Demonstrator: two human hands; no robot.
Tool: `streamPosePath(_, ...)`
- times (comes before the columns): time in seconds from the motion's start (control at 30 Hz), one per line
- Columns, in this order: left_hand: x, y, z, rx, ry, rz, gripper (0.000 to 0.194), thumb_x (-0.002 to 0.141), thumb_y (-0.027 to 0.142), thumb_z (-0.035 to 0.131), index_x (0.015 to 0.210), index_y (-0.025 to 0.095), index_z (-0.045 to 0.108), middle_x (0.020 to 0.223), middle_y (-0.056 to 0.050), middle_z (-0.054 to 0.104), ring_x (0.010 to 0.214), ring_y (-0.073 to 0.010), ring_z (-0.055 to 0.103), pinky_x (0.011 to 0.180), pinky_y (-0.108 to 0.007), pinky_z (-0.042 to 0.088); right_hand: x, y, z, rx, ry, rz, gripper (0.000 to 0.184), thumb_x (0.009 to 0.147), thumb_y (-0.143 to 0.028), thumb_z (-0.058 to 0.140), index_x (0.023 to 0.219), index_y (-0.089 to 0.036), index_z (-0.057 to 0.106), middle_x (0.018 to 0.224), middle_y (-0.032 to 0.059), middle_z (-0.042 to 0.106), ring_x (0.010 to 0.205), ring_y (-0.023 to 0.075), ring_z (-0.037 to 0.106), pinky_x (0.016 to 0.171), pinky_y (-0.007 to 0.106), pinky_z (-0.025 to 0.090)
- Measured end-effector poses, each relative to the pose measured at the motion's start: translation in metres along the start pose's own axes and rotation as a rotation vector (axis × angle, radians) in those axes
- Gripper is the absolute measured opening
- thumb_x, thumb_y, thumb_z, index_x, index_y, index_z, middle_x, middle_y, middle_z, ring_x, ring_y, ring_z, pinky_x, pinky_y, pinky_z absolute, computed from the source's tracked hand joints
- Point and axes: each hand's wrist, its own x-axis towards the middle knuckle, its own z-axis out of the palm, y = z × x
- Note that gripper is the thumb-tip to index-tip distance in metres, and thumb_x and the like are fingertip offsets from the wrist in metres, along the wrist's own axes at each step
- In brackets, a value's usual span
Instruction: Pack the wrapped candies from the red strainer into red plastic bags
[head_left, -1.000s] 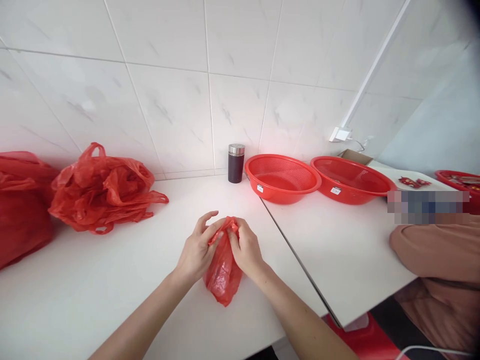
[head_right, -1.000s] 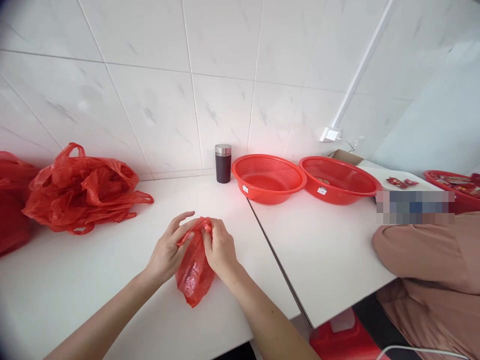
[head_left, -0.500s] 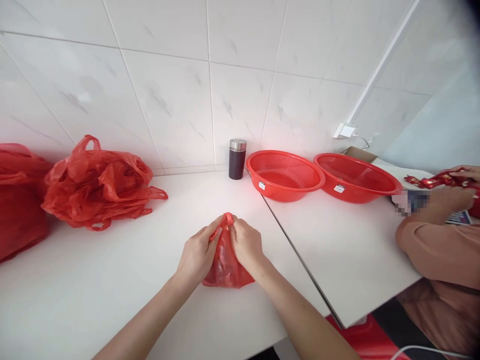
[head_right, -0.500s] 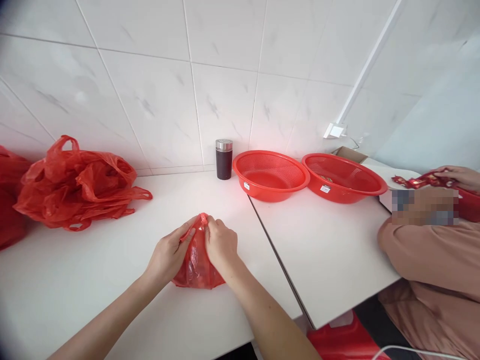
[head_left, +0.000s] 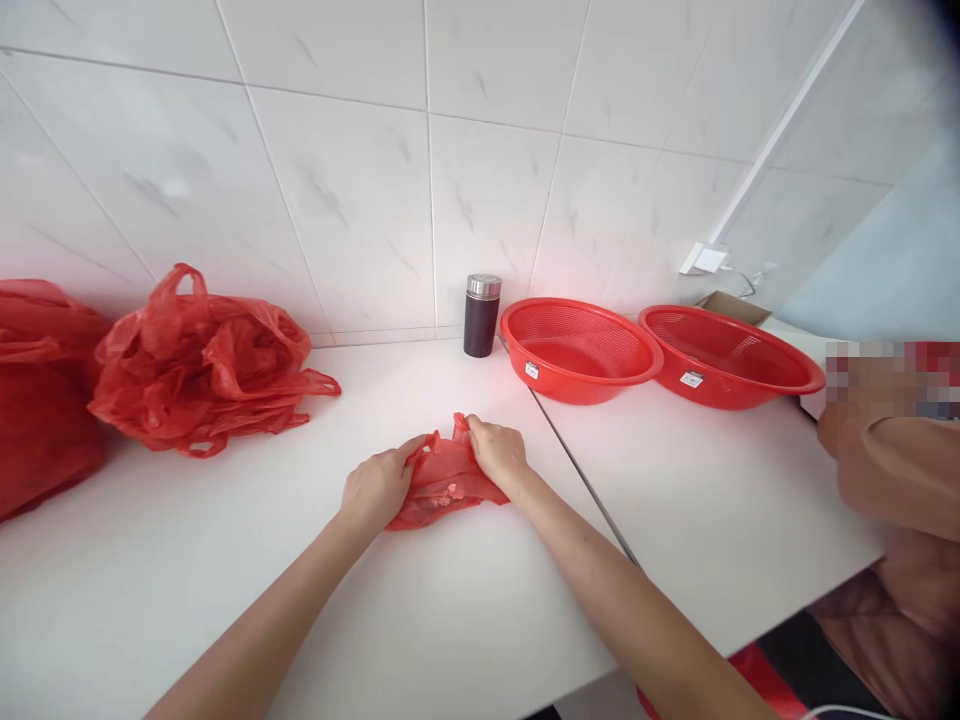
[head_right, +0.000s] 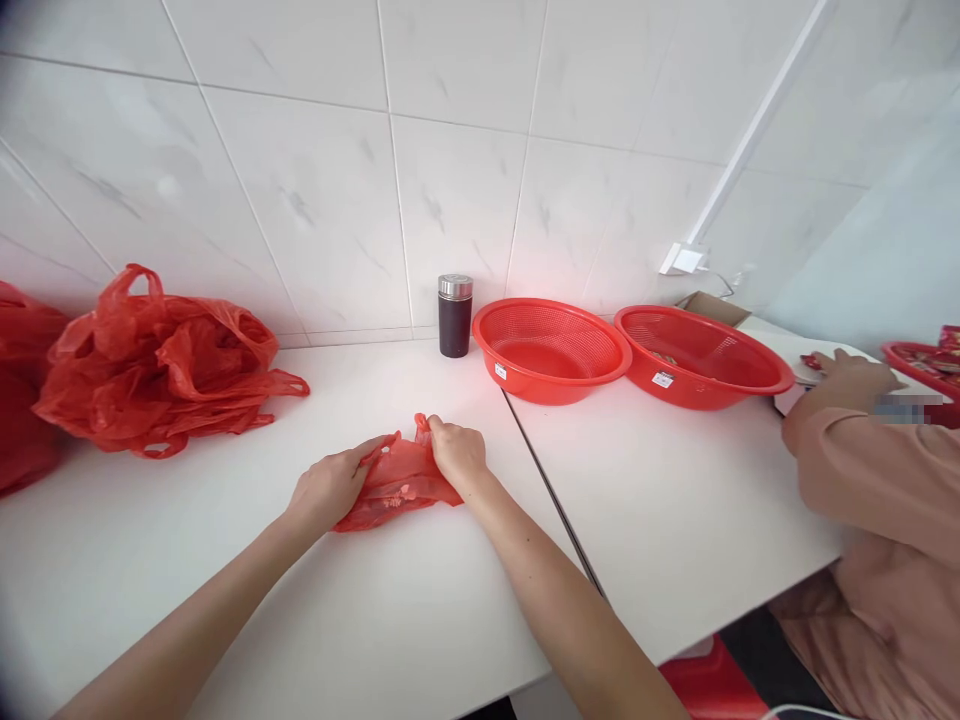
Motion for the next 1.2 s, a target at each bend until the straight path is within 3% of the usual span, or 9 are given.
streamPosePath(0.27,0.002,0.004,0.008,0.101,0.038,0.018,0.055,0.090,0.021,0.027,0.137,0.040,0.048,0.104,-0.005,0.071,0.084,-0.0259,0.065,0.066,-0.033,0.042,0.004,0.006,0.005,0.080,-0.013,0.074,0.025,0.099,-0.028,0.032,0.109,-0.024,0.055,0.087,0.0039,0.070,0.074,0.0174,0.063,0.062,0.026,0.035)
streamPosePath(0.4,-0.003,0.010,0.015,0.149,0.071,-0.008,0.056,0.089,0.018,0.030,0.139,0.036,0.047,0.096,-0.007,0.070,0.075,-0.0244,0.065,0.062,-0.031,0.040,-0.003,0.007,-0.006,0.192,-0.042,0.094,0.039,0.101,-0.045,0.022,0.106,-0.025,0.054,0.084,0.0021,0.069,0.074,0.0171,0.064,0.061,0.026,0.036)
streamPosePath(0.5,-0.005,0.013,0.018,0.143,0.074,-0.005,0.054,0.090,0.019,0.030,0.139,0.036,0.048,0.095,-0.007,0.071,0.073,-0.0252,0.065,0.061,-0.032,0.040,-0.013,0.003,-0.008,0.261,-0.053,0.046,0.041,0.094,-0.060,0.034,0.111,-0.027,0.051,0.090,0.0009,0.069,0.077,0.0177,0.064,0.061,0.026,0.037)
streamPosePath(0.6,-0.006,0.013,0.019,0.115,0.069,-0.020,0.050,0.092,0.024,0.029,0.137,0.035,0.049,0.096,-0.007,0.071,0.075,-0.0274,0.065,0.062,-0.034,0.041,-0.019,-0.001,-0.004,0.305,-0.044,-0.005,0.036,0.088,-0.054,0.052,0.113,-0.028,0.050,0.092,0.0004,0.068,0.080,0.0198,0.063,0.064,0.027,0.036)
streamPosePath(0.8,-0.004,0.013,0.018,0.009,0.071,-0.075,0.040,0.092,0.028,0.033,0.122,0.030,0.059,0.096,-0.010,0.072,0.078,-0.0295,0.065,0.070,-0.039,0.042,-0.016,-0.002,0.004,0.367,-0.050,0.000,0.024,0.088,-0.038,0.055,0.109,-0.030,0.048,0.088,-0.0028,0.066,0.075,0.0178,0.061,0.063,0.026,0.034)
streamPosePath(0.93,-0.004,0.008,0.015,-0.167,0.096,-0.115,0.032,0.089,0.037,0.040,0.106,0.027,0.065,0.084,-0.010,0.071,0.078,-0.0312,0.063,0.074,-0.044,0.042,-0.018,0.004,0.003,0.433,-0.032,0.022,0.023,0.084,-0.045,0.058,0.095,-0.026,0.050,0.075,-0.0037,0.062,0.067,0.0167,0.056,0.061,0.026,0.033)
streamPosePath(1.03,-0.003,-0.002,0.009,-0.423,0.100,-0.133,0.032,0.088,0.048,0.043,0.091,0.027,0.067,0.079,-0.006,0.068,0.079,-0.0272,0.061,0.074,-0.039,0.043,-0.019,0.009,-0.002,0.710,0.020,0.032,0.031,0.086,-0.053,0.050,0.079,-0.023,0.048,0.070,-0.0028,0.059,0.067,0.0163,0.055,0.063,0.027,0.038)
streamPosePath(1.2,0.001,-0.024,-0.006,-1.019,0.023,-0.198,0.042,0.083,0.059,0.048,0.073,0.019,0.057,0.069,-0.002,0.061,0.059,-0.0152,0.055,0.053,-0.025,0.043,-0.021,0.005,-0.024,1.126,0.094,0.001,0.042,0.094,-0.055,0.024,0.072,-0.022,0.037,0.096,0.0060,0.065,0.089,0.0183,0.062,0.075,0.031,0.046)
